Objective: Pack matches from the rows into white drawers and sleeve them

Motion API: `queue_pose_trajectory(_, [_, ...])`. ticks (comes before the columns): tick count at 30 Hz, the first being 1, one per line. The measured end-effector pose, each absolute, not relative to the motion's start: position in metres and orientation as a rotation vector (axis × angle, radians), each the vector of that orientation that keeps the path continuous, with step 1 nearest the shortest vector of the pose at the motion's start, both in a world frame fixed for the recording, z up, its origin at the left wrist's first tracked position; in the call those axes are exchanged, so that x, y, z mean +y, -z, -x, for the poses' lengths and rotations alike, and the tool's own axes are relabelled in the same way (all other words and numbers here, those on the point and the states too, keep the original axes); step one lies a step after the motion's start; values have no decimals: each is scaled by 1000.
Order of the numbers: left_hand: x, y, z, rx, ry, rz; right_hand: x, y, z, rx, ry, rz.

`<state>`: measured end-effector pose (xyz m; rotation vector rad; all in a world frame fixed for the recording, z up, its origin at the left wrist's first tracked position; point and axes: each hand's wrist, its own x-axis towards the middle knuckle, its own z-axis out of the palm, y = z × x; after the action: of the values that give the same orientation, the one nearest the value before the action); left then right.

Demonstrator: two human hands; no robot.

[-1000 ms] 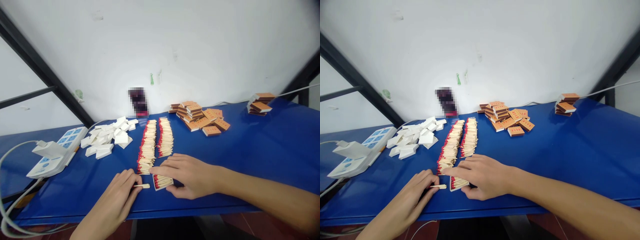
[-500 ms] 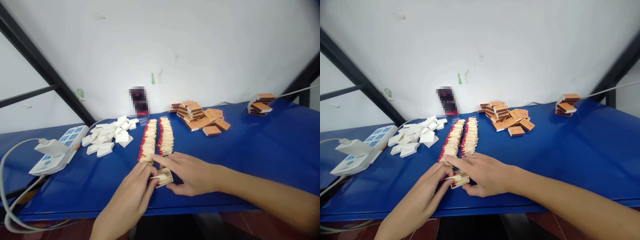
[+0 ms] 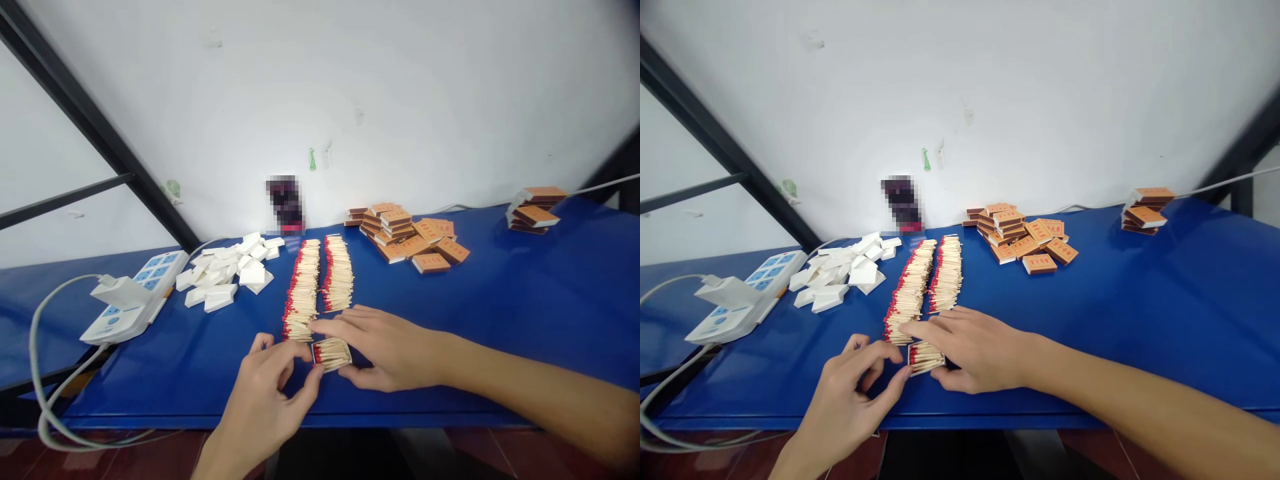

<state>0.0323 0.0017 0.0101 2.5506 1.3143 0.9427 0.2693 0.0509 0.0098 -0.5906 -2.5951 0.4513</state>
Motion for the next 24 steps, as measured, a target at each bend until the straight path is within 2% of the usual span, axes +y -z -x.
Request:
queue_pose_trajectory(11, [-3, 5, -24, 1247, -1091, -2655, 55, -10, -269, -2749, -304, 487])
queue_pose_trajectory(24, [-2, 7, -23, 1202, -1066, -2638, 57, -11, -269, -2776, -246, 462])
